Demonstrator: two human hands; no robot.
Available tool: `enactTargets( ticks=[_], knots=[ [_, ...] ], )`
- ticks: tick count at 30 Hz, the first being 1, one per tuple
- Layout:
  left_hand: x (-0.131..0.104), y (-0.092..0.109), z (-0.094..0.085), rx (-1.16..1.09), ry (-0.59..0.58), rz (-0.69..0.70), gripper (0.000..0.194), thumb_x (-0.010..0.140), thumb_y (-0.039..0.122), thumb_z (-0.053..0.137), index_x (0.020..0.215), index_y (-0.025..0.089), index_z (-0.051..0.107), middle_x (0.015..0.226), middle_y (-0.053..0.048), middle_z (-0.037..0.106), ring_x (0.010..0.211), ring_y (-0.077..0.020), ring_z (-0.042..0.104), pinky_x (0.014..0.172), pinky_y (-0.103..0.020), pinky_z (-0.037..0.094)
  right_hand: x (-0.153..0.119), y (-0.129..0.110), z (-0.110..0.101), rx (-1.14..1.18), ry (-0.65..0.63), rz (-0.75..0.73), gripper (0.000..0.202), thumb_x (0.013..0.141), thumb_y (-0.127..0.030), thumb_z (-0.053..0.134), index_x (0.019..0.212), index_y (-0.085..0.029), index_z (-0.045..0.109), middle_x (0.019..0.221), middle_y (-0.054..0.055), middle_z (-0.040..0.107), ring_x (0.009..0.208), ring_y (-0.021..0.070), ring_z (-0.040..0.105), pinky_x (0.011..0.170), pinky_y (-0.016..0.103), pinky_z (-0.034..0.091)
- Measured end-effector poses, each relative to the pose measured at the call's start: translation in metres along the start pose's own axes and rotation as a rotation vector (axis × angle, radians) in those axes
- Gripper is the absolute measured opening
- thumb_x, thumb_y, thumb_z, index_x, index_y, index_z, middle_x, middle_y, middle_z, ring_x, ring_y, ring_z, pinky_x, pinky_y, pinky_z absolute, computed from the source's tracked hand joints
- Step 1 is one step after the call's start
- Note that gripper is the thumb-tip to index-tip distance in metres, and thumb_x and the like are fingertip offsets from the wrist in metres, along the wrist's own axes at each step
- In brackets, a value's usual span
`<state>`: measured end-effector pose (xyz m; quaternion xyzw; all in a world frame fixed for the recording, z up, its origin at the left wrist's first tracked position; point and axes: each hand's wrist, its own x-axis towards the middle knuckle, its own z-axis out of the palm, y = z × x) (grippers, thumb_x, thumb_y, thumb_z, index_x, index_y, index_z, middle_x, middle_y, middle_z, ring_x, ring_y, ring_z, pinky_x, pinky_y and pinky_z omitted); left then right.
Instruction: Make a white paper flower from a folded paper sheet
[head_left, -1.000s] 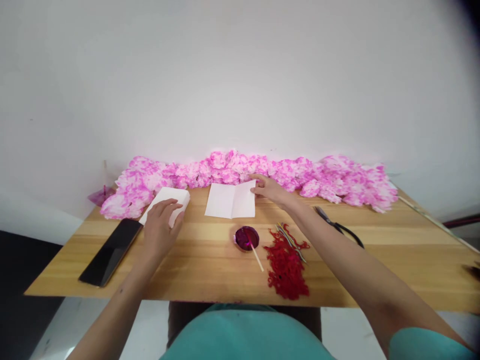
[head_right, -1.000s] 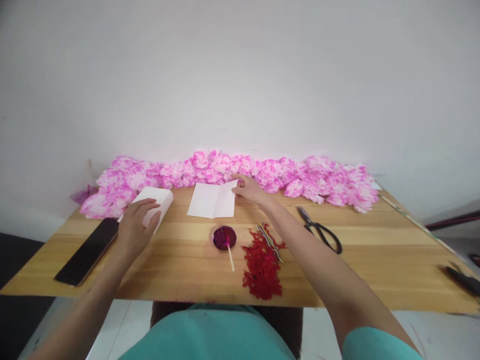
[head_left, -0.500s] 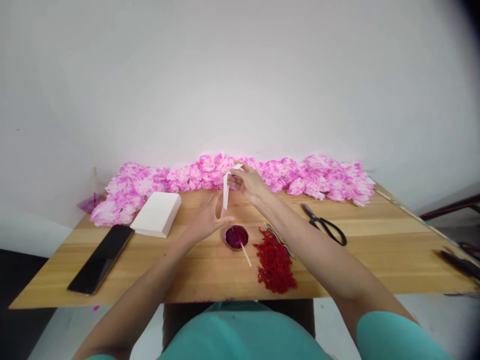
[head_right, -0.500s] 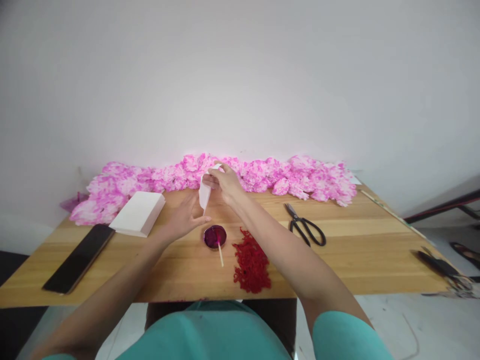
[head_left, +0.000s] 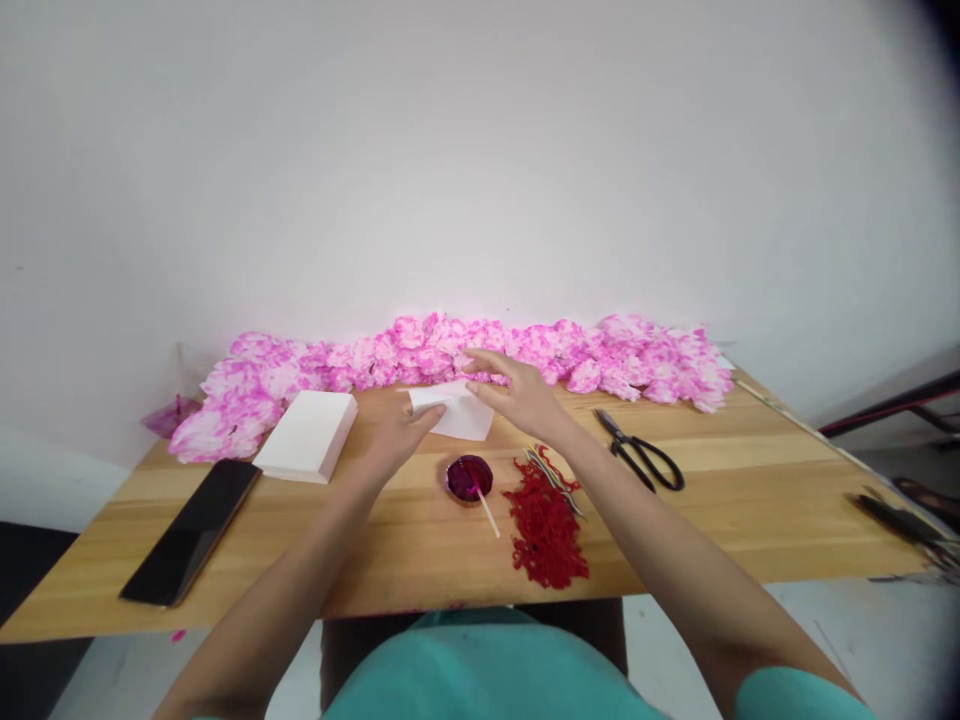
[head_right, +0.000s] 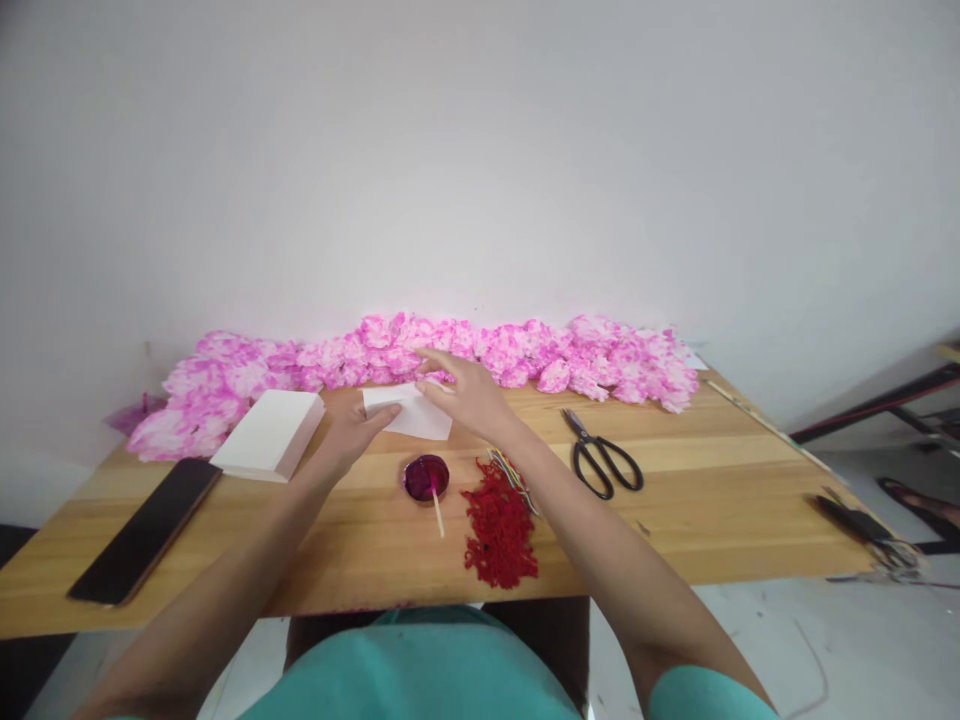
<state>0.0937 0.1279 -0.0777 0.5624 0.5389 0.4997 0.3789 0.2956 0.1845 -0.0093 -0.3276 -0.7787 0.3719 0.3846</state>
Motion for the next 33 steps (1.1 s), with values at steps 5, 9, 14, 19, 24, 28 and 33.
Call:
enactTargets(
  ticks=[5,9,14,19,24,28,33],
  knots=[
    [-0.005,0.020,0.004,0.234,-0.082,-0.012,0.027,0.082,0.044,0.062,0.079,0.019,0.072,0.077,-0.004,0.072,0.076,-0.0247,0.067,0.069,-0.033,0.052,-0.011,0.004,0.004,-0.273,-0.163,-0.038,0.034,0.081,-0.038,0.068,0.114,-0.030,0.070,0.105,0.004,0.073,0.099,0.0265,0.064,0.092,0.040,0.044],
    [-0.006,0.025,0.000,0.206,-0.088,0.078,0.026,0.084,0.041,0.060,0.090,0.019,0.071,0.087,-0.004,0.072,0.081,-0.0222,0.066,0.071,-0.031,0.052,-0.014,0.011,0.005,-0.269,-0.186,-0.024,0.028,0.087,-0.028,0.058,0.111,-0.030,0.072,0.098,0.001,0.075,0.088,0.0210,0.066,0.079,0.031,0.045],
    [-0.006,0.015,-0.012,0.074,0.110,0.116,0.030,0.074,0.039,0.072,0.095,0.018,0.069,0.114,-0.008,0.066,0.109,-0.0244,0.060,0.098,-0.039,0.046,-0.020,0.011,0.002,-0.027,-0.111,0.102,0.025,0.083,-0.028,0.058,0.102,-0.022,0.073,0.100,0.003,0.075,0.086,0.0188,0.066,0.072,0.028,0.045],
    [-0.015,0.000,-0.007,-0.499,-0.120,-0.078,0.044,0.077,0.040,0.073,0.115,0.019,0.064,0.124,-0.011,0.064,0.118,-0.0267,0.058,0.101,-0.043,0.046,-0.022,0.014,0.003,0.272,0.015,0.229,0.029,0.076,-0.036,0.065,0.100,-0.019,0.071,0.092,0.002,0.073,0.078,0.0163,0.064,0.067,0.026,0.046],
    [-0.018,-0.002,0.015,-0.652,-0.226,-0.178,0.050,0.068,0.036,0.083,0.112,0.016,0.067,0.120,-0.013,0.068,0.117,-0.0307,0.060,0.105,-0.048,0.044,-0.024,0.023,0.015,0.354,0.089,0.237,0.032,0.074,-0.038,0.066,0.100,-0.019,0.070,0.094,0.003,0.073,0.080,0.0168,0.065,0.070,0.027,0.048],
    [-0.006,0.009,0.029,-0.721,-0.070,-0.285,0.038,0.070,0.026,0.082,0.103,0.013,0.069,0.112,-0.012,0.072,0.111,-0.0298,0.064,0.103,-0.047,0.048,-0.034,0.022,0.008,0.233,0.116,0.186,0.038,0.081,-0.040,0.062,0.113,-0.021,0.066,0.102,0.005,0.073,0.087,0.0186,0.066,0.076,0.031,0.051],
    [0.011,0.020,0.023,-0.880,0.092,-0.252,0.031,0.075,0.015,0.076,0.105,0.014,0.068,0.115,-0.009,0.071,0.116,-0.0258,0.062,0.104,-0.039,0.050,-0.072,0.038,-0.047,-0.268,0.280,0.149,0.037,0.090,-0.042,0.054,0.120,-0.022,0.064,0.113,0.008,0.071,0.099,0.0213,0.066,0.087,0.036,0.050]
  ],
)
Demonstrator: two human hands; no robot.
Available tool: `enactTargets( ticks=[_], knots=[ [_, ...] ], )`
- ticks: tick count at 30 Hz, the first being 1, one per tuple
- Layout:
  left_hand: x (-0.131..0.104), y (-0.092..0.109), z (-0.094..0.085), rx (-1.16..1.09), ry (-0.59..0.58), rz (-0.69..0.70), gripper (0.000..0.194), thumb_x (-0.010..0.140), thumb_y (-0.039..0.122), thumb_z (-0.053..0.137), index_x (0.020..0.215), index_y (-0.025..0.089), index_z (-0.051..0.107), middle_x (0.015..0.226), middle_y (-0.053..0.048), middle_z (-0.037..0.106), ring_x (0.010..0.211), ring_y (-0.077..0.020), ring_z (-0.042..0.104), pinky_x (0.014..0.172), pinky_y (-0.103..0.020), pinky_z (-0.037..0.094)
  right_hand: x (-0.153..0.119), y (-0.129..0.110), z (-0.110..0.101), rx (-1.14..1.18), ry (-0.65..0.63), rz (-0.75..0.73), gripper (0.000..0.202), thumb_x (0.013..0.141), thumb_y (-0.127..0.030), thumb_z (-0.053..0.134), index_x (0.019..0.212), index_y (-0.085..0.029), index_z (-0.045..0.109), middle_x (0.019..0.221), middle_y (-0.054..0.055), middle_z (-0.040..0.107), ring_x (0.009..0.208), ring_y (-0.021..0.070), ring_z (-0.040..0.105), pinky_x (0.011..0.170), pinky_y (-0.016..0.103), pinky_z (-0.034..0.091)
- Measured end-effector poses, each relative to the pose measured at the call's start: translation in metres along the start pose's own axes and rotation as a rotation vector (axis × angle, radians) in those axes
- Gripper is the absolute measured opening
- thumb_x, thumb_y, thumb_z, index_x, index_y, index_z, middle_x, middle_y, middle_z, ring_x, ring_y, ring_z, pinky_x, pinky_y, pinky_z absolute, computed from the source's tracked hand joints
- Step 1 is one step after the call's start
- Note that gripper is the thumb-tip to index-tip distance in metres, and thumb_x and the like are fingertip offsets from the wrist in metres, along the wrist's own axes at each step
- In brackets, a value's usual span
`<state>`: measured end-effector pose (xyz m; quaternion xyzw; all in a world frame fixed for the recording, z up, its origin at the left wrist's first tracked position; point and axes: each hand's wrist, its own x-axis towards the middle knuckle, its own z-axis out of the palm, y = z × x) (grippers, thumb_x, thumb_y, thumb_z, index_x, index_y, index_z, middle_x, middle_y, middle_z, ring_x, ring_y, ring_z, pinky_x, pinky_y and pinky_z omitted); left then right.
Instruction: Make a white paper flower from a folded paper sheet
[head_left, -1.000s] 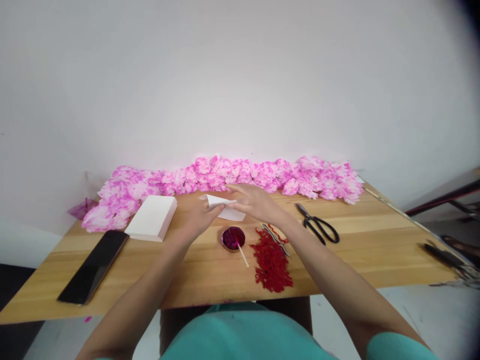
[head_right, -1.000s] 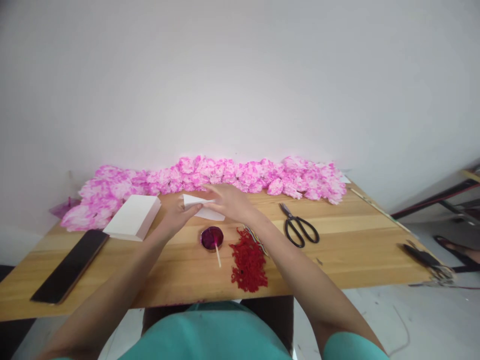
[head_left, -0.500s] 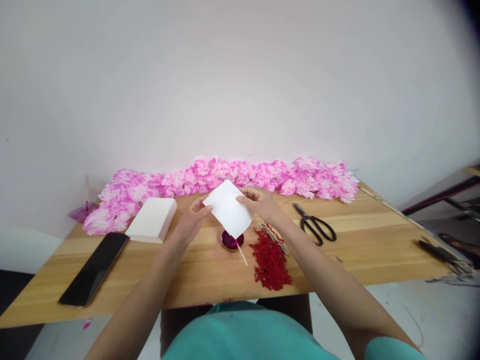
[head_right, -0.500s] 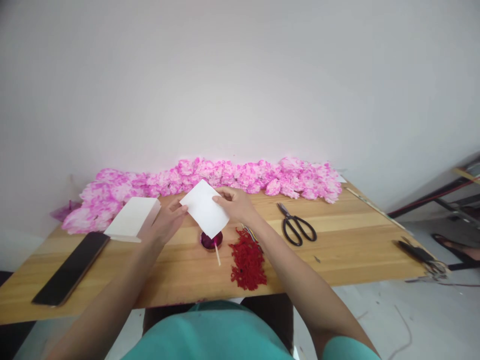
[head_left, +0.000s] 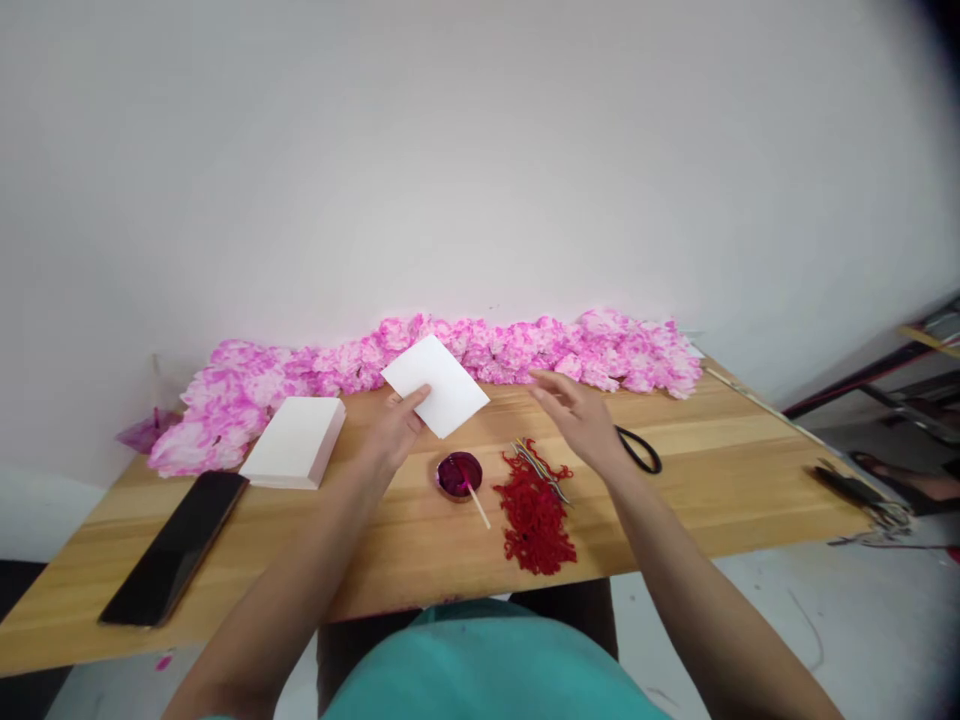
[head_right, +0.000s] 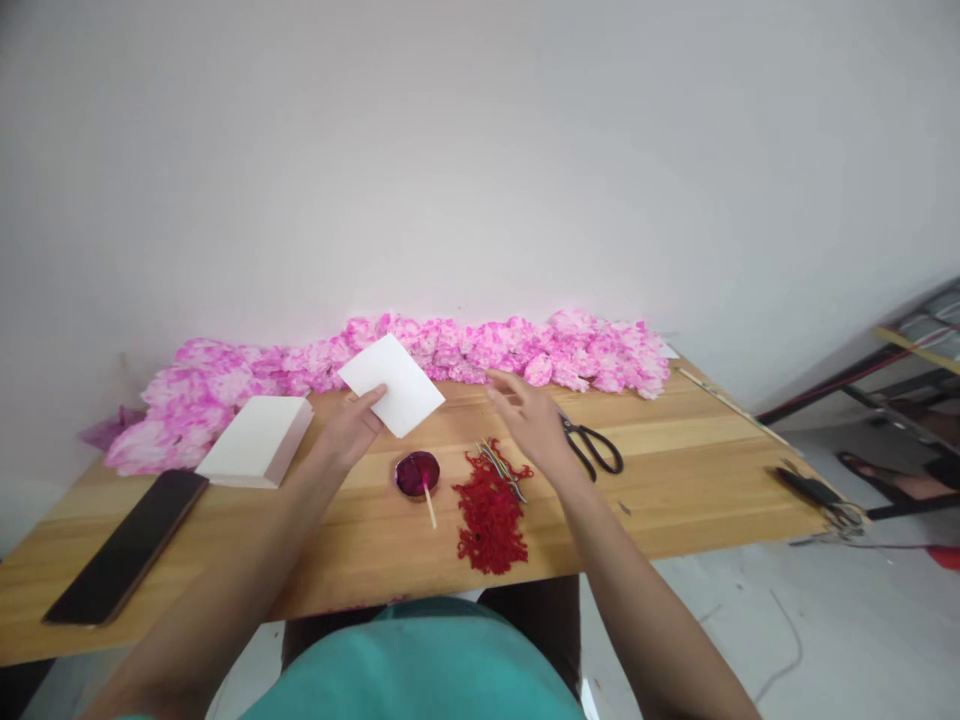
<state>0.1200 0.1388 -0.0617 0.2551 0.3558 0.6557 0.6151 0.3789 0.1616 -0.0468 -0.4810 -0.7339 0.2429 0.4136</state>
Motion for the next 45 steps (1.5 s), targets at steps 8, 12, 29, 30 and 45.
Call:
enactTargets(
  ticks=[8,12,29,30,45],
  knots=[
    [0.021,0.014,-0.001,-0.215,0.068,0.017,0.024,0.086,0.012,0.065,0.108,0.022,0.066,0.119,-0.004,0.070,0.121,-0.0197,0.059,0.105,-0.035,0.049,-0.062,0.091,-0.062,-0.980,-0.071,0.191,0.031,0.092,-0.029,0.050,0.114,-0.015,0.065,0.101,0.014,0.071,0.090,0.0272,0.065,0.077,0.036,0.046],
    [0.027,0.012,0.004,-0.263,0.033,0.016,0.026,0.087,0.014,0.065,0.112,0.022,0.065,0.116,-0.003,0.071,0.115,-0.0187,0.063,0.104,-0.034,0.050,-0.074,0.096,-0.061,-0.989,-0.144,0.231,0.032,0.092,-0.026,0.048,0.119,-0.016,0.061,0.100,0.013,0.070,0.089,0.0259,0.065,0.073,0.033,0.045],
    [0.024,0.008,-0.006,-0.383,0.142,-0.088,0.029,0.092,0.009,0.055,0.119,0.018,0.063,0.102,-0.004,0.075,0.093,-0.0149,0.071,0.098,-0.030,0.054,-0.052,0.038,-0.078,0.697,0.031,0.531,0.064,0.070,-0.044,0.075,0.128,-0.025,0.052,0.092,0.005,0.065,0.076,0.0183,0.064,0.071,0.036,0.055],
    [0.023,0.008,-0.006,-0.388,0.144,-0.088,0.029,0.093,0.009,0.055,0.119,0.018,0.063,0.102,-0.004,0.075,0.093,-0.0147,0.071,0.097,-0.030,0.054,-0.050,0.027,-0.072,0.736,-0.016,0.508,0.064,0.070,-0.044,0.077,0.127,-0.026,0.053,0.090,0.004,0.065,0.075,0.0177,0.064,0.072,0.037,0.056],
    [0.024,0.007,-0.012,-0.379,0.118,-0.100,0.030,0.096,0.018,0.052,0.125,0.018,0.061,0.099,-0.004,0.076,0.093,-0.0152,0.072,0.096,-0.028,0.054,-0.014,-0.053,0.013,1.005,-0.639,0.492,0.046,0.088,-0.052,0.058,0.119,-0.018,0.062,0.075,0.001,0.055,0.057,0.0091,0.048,0.047,0.021,0.048]
  ],
)
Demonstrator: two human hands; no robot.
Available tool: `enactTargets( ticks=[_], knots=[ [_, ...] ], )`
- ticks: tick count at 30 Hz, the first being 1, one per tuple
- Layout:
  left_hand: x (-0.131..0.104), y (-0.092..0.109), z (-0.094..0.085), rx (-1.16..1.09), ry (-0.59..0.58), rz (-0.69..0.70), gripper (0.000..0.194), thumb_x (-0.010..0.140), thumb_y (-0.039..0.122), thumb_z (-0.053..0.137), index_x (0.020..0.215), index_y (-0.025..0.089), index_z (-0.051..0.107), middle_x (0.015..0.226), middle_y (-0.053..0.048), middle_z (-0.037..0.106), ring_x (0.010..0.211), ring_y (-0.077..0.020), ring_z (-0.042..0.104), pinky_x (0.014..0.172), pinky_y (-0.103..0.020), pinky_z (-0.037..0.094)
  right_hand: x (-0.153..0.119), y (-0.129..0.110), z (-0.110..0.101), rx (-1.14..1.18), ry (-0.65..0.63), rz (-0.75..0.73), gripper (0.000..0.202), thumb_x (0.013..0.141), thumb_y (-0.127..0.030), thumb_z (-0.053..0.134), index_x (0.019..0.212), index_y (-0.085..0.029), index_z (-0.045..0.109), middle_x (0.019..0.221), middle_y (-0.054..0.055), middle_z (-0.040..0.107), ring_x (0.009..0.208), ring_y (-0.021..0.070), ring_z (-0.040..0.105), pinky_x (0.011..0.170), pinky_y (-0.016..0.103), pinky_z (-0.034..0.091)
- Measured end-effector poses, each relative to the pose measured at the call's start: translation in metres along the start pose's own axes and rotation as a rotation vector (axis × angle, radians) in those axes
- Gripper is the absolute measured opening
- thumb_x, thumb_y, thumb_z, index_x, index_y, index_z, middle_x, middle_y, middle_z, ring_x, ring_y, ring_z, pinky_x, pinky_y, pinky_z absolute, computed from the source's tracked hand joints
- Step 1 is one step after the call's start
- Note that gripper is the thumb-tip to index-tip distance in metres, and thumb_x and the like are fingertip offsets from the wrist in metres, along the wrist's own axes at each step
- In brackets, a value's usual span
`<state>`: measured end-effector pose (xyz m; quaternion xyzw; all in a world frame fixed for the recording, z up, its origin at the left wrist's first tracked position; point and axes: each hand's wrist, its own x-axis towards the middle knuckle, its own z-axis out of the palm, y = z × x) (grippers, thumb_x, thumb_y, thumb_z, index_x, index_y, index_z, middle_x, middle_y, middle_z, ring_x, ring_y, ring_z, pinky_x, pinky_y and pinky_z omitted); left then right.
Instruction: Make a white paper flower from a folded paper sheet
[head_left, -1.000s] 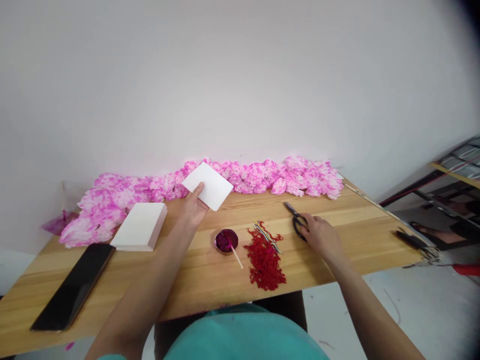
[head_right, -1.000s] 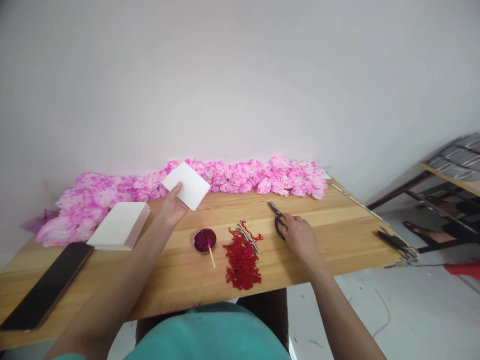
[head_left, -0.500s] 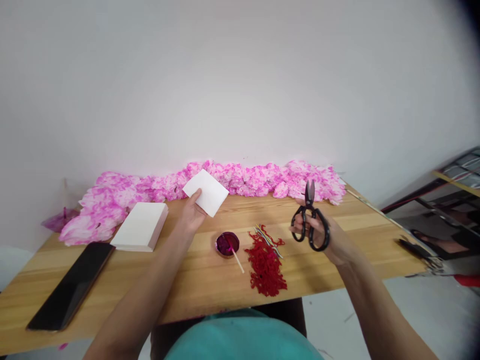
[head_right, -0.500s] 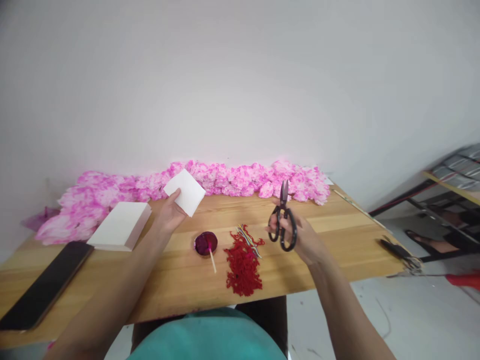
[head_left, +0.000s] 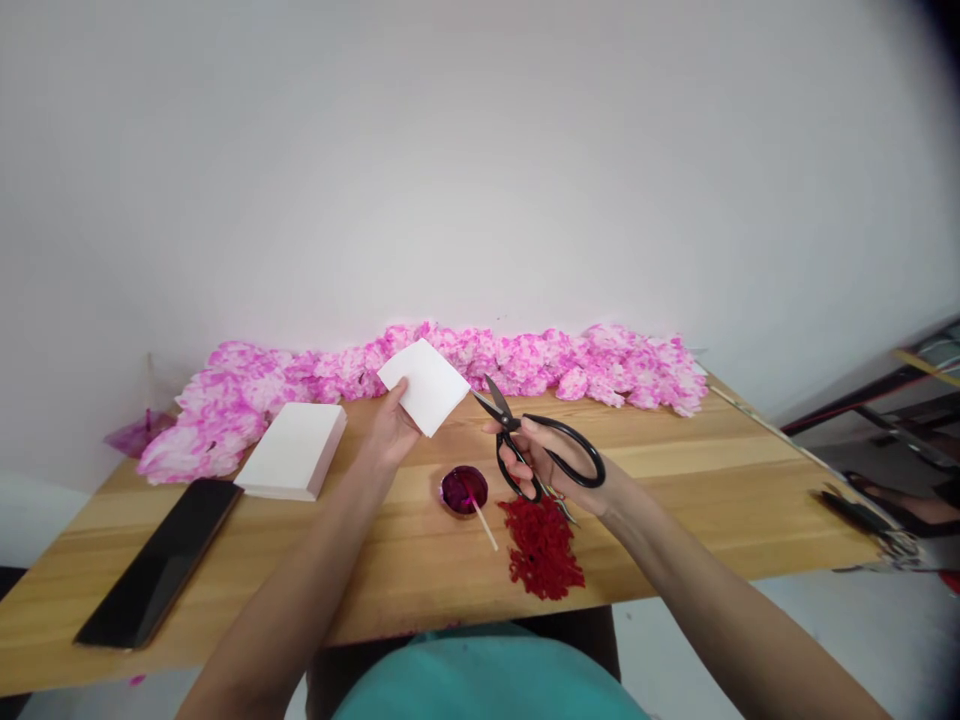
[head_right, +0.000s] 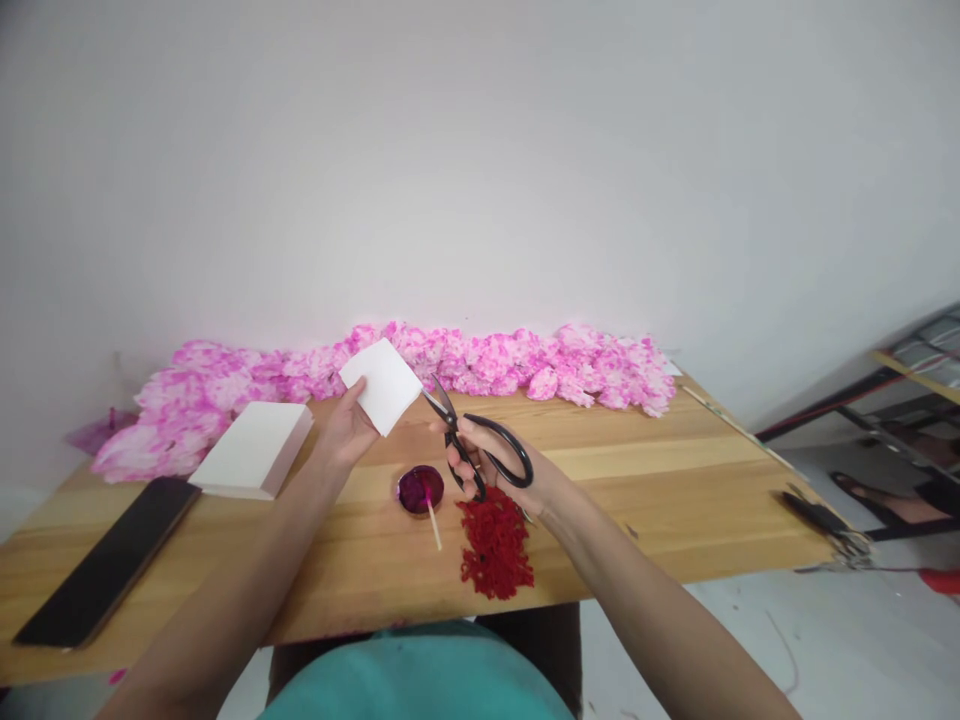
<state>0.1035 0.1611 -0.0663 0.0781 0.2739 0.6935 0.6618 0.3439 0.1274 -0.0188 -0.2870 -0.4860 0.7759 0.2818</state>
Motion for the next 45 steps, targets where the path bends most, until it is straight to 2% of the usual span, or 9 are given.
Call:
enactTargets(
  ticks=[8,18,22,25,29,34,40,45],
  knots=[
    [0.000,0.001,-0.001,0.027,-0.005,0.015,0.034,0.096,0.019,0.053,0.130,0.019,0.058,0.103,-0.005,0.076,0.098,-0.0166,0.071,0.097,-0.028,0.053,0.007,0.002,0.001,0.039,0.012,0.050,0.047,0.086,-0.053,0.060,0.116,-0.017,0.064,0.073,0.001,0.056,0.054,0.0085,0.045,0.043,0.020,0.045],
    [-0.005,-0.001,0.005,0.054,-0.021,0.000,0.028,0.098,0.020,0.049,0.123,0.016,0.062,0.099,-0.004,0.076,0.093,-0.0143,0.072,0.097,-0.028,0.054,0.010,0.005,0.001,0.048,0.026,0.043,0.049,0.085,-0.053,0.062,0.116,-0.016,0.065,0.072,0.001,0.056,0.054,0.0083,0.047,0.043,0.020,0.044],
    [-0.007,-0.004,0.004,0.157,-0.117,-0.037,0.033,0.094,0.024,0.057,0.126,0.015,0.060,0.111,-0.010,0.073,0.103,-0.0203,0.070,0.100,-0.034,0.053,0.011,0.006,0.001,0.066,0.027,0.009,0.047,0.086,-0.053,0.061,0.116,-0.017,0.064,0.074,0.001,0.058,0.055,0.0091,0.048,0.045,0.021,0.045],
    [-0.007,-0.007,0.000,0.194,-0.167,-0.025,0.036,0.089,0.020,0.063,0.125,0.014,0.061,0.113,-0.011,0.072,0.103,-0.0219,0.069,0.099,-0.035,0.053,0.011,0.007,0.001,0.085,0.043,-0.009,0.046,0.085,-0.054,0.061,0.114,-0.018,0.063,0.073,0.001,0.058,0.054,0.0090,0.048,0.045,0.021,0.044],
    [-0.003,-0.008,-0.004,0.188,-0.166,0.009,0.035,0.087,0.013,0.064,0.123,0.015,0.062,0.106,-0.008,0.074,0.096,-0.0191,0.072,0.095,-0.032,0.055,0.010,0.008,0.001,0.103,0.043,-0.036,0.045,0.085,-0.053,0.062,0.112,-0.018,0.063,0.072,0.000,0.057,0.053,0.0084,0.046,0.044,0.021,0.042],
    [-0.002,-0.008,-0.006,0.212,-0.154,-0.003,0.040,0.085,0.013,0.067,0.124,0.015,0.061,0.106,-0.008,0.074,0.092,-0.0196,0.072,0.093,-0.031,0.056,0.009,0.009,0.002,0.129,0.048,-0.048,0.045,0.083,-0.054,0.064,0.110,-0.018,0.065,0.067,-0.002,0.054,0.048,0.0065,0.040,0.039,0.018,0.036],
    [-0.002,-0.008,-0.005,0.220,-0.175,0.007,0.035,0.087,0.014,0.064,0.122,0.015,0.063,0.108,-0.008,0.074,0.094,-0.0190,0.071,0.090,-0.029,0.057,0.008,0.009,0.002,0.166,0.040,-0.002,0.046,0.082,-0.054,0.065,0.109,-0.016,0.067,0.065,-0.002,0.054,0.044,0.0057,0.040,0.037,0.018,0.034],
    [-0.004,-0.007,-0.005,0.220,-0.159,0.000,0.041,0.085,0.014,0.066,0.125,0.016,0.061,0.108,-0.007,0.074,0.098,-0.0205,0.071,0.097,-0.032,0.054,0.007,0.008,0.004,0.212,0.039,0.018,0.044,0.081,-0.052,0.066,0.107,-0.016,0.068,0.063,-0.003,0.051,0.043,0.0046,0.037,0.036,0.017,0.031]
  ],
)
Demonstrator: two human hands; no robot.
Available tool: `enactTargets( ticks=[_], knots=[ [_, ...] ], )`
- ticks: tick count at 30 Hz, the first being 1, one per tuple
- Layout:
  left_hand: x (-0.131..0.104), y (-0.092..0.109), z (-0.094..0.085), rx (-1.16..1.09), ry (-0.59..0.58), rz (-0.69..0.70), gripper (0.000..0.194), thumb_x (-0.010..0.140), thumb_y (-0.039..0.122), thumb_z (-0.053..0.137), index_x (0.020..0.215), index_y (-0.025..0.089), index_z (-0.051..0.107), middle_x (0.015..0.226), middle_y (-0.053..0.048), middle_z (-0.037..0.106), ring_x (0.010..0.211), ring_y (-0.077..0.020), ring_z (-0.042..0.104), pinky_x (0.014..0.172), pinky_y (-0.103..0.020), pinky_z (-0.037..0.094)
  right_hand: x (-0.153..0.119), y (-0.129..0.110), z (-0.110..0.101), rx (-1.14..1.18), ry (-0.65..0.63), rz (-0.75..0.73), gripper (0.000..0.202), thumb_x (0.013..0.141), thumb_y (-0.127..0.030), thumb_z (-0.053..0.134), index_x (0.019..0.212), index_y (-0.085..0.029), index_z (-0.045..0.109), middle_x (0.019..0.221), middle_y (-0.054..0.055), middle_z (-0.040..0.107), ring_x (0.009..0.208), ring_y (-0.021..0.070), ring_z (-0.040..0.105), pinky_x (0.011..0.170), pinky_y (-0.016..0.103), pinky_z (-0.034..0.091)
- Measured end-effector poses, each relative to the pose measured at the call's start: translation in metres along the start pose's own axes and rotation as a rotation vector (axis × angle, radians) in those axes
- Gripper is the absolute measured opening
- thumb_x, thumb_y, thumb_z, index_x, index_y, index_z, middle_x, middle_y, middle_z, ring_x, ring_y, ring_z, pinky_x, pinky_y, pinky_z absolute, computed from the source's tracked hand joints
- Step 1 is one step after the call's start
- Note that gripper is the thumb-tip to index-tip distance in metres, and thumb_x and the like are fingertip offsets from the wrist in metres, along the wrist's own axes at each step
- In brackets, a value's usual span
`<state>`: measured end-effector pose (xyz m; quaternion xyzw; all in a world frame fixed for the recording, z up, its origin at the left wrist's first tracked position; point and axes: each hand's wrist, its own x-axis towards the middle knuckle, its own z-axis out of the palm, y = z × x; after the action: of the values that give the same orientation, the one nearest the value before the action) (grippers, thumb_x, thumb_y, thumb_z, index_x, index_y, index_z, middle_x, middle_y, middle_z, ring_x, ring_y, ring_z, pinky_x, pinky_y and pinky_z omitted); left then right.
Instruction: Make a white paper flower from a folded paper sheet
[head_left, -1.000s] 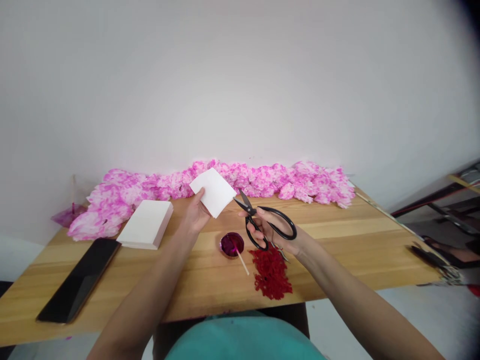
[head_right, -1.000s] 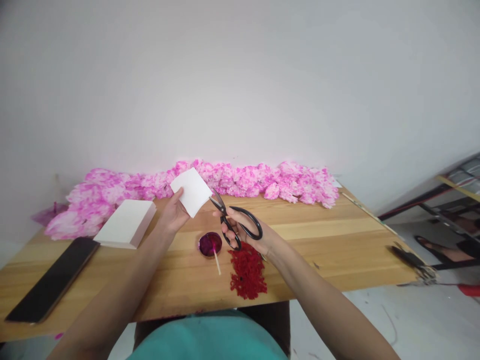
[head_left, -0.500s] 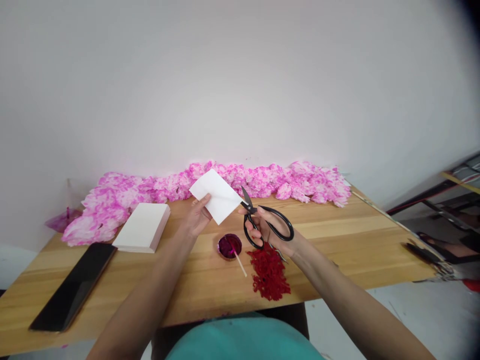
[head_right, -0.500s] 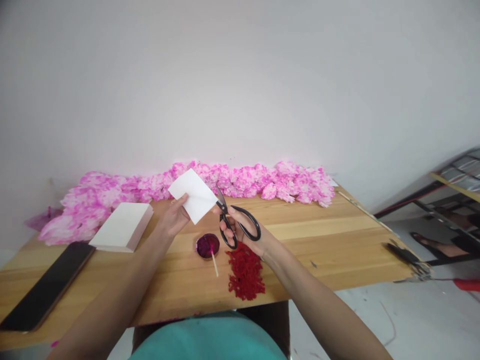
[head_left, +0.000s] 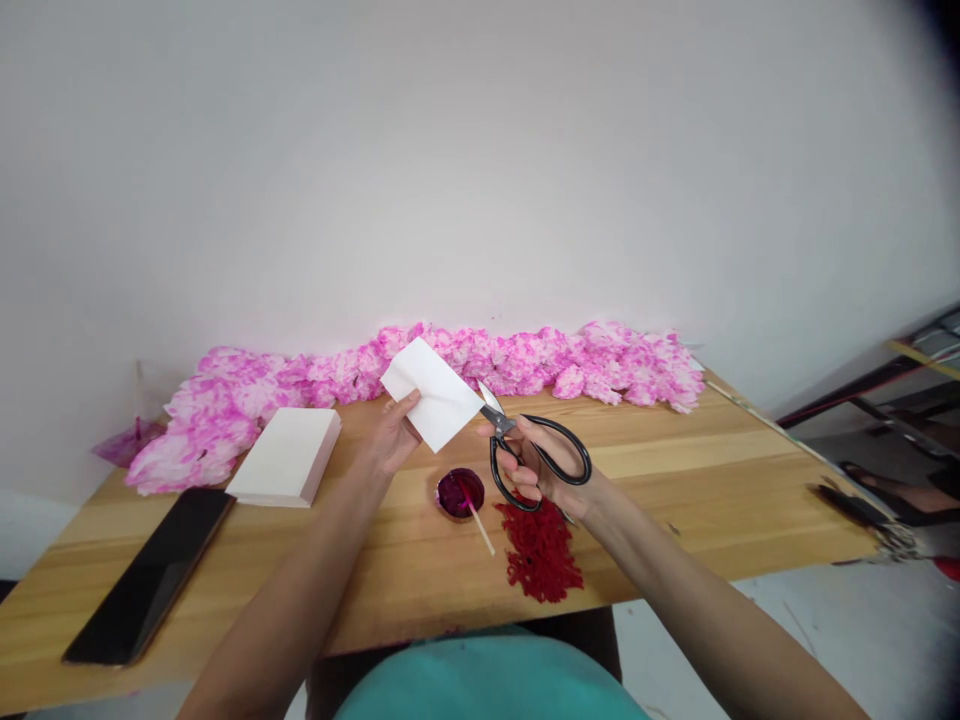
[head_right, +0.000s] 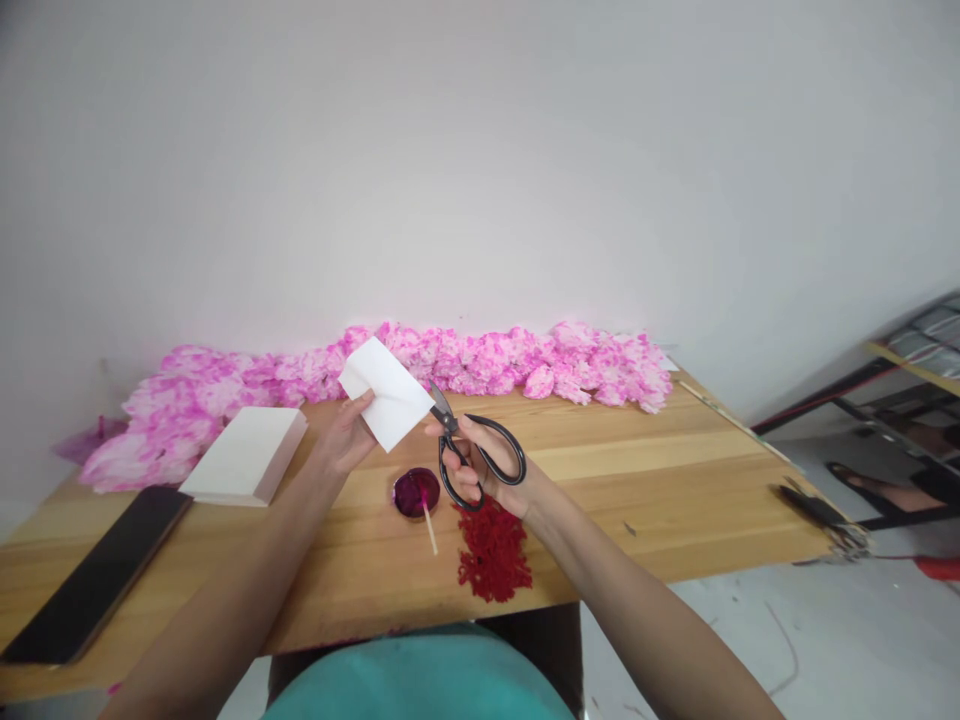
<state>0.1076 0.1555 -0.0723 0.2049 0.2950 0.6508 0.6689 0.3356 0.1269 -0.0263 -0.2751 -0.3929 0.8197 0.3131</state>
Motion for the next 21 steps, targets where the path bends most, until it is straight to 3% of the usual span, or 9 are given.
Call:
enactTargets(
  ticks=[7,14,21],
  knots=[
    [0.000,0.000,-0.003,-0.001,-0.019,-0.005,0.038,0.085,0.013,0.066,0.123,0.015,0.062,0.110,-0.008,0.073,0.098,-0.0196,0.070,0.094,-0.031,0.055,0.000,0.000,0.000,0.021,-0.016,0.009,0.039,0.082,-0.050,0.067,0.101,-0.016,0.069,0.059,-0.006,0.043,0.038,0.0010,0.025,0.033,0.014,0.028],
    [-0.002,0.002,0.001,0.006,0.002,-0.013,0.028,0.087,0.012,0.061,0.115,0.014,0.066,0.104,-0.008,0.075,0.092,-0.0187,0.071,0.086,-0.028,0.057,0.001,0.006,-0.009,-0.141,-0.001,-0.031,0.041,0.090,-0.053,0.055,0.107,-0.018,0.067,0.059,-0.008,0.038,0.038,0.0019,0.020,0.046,0.022,0.052],
    [-0.003,0.003,0.004,0.013,0.046,-0.026,0.032,0.085,0.010,0.061,0.117,0.012,0.066,0.097,-0.007,0.076,0.086,-0.0200,0.071,0.088,-0.030,0.055,-0.001,0.012,-0.019,-0.146,-0.151,-0.047,0.053,0.087,-0.062,0.054,0.116,-0.019,0.064,0.068,-0.004,0.048,0.053,0.0064,0.041,0.071,0.032,0.055]
  ],
)
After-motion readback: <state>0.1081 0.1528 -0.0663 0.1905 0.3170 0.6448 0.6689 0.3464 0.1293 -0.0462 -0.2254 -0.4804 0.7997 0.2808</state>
